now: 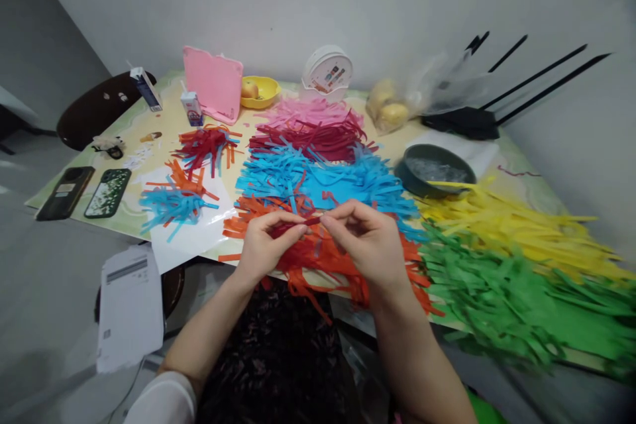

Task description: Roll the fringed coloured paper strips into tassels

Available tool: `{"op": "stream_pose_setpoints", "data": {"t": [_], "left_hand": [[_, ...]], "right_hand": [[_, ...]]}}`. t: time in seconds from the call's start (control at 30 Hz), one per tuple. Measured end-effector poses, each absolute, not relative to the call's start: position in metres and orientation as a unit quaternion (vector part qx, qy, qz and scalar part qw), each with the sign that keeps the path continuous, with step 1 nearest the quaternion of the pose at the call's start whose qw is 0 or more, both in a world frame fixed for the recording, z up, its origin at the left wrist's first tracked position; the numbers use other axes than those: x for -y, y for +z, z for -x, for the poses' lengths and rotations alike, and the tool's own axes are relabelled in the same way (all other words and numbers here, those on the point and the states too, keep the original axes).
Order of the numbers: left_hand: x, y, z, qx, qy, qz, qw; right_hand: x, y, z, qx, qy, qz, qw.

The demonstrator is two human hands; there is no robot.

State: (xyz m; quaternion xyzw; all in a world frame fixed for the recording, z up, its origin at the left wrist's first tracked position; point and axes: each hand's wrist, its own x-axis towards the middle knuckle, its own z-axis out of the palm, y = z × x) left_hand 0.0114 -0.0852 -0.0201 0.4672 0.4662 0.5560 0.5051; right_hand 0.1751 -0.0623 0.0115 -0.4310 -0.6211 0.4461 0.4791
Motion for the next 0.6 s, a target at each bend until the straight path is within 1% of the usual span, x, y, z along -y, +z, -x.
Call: {"op": "stream_pose_setpoints", "data": {"t": [0.17,0.23,0.27,0.3,0.33,0.4,0.47,0.5,0.53,0.57,0.6], "left_hand": [[0.088,-0.027,-0.012,-0.478,0.563,-0.434,0.516],[0.092,-0.028,-0.004,-0.489,0.559,-0.452,0.494],[0.094,-0.029,0.006,-0.499,0.556,-0.474,0.466],[0.097,-0.029,0.021,-0.518,0.556,-0.499,0.417],[0.100,-0.028,0.041,-0.547,0.557,-0.521,0.346],[0.106,-0.025,0.090,-0.624,0.558,-0.528,0.142],[0.111,-0.021,0.140,-0.692,0.537,-0.476,-0.081],[0.111,-0.021,0.160,-0.711,0.506,-0.463,-0.152],[0.110,-0.022,0.175,-0.724,0.473,-0.462,-0.196],[0.107,-0.026,0.184,-0.733,0.432,-0.482,-0.209],[0.103,-0.033,0.187,-0.741,0.384,-0.512,-0.202]], "right_hand": [[0.068,0.009,-0.161,0.590,0.398,0.448,0.541],[0.071,0.004,-0.153,0.588,0.377,0.448,0.558],[0.073,0.001,-0.150,0.594,0.381,0.440,0.555],[0.075,-0.002,-0.148,0.602,0.394,0.429,0.545],[0.076,-0.004,-0.147,0.612,0.412,0.417,0.532],[0.076,-0.010,-0.148,0.625,0.438,0.399,0.508],[0.074,-0.014,-0.152,0.628,0.438,0.401,0.503],[0.073,-0.015,-0.153,0.629,0.435,0.404,0.501],[0.071,-0.015,-0.155,0.630,0.434,0.407,0.500],[0.069,-0.015,-0.156,0.631,0.434,0.409,0.496],[0.066,-0.014,-0.157,0.633,0.433,0.411,0.493]]}}
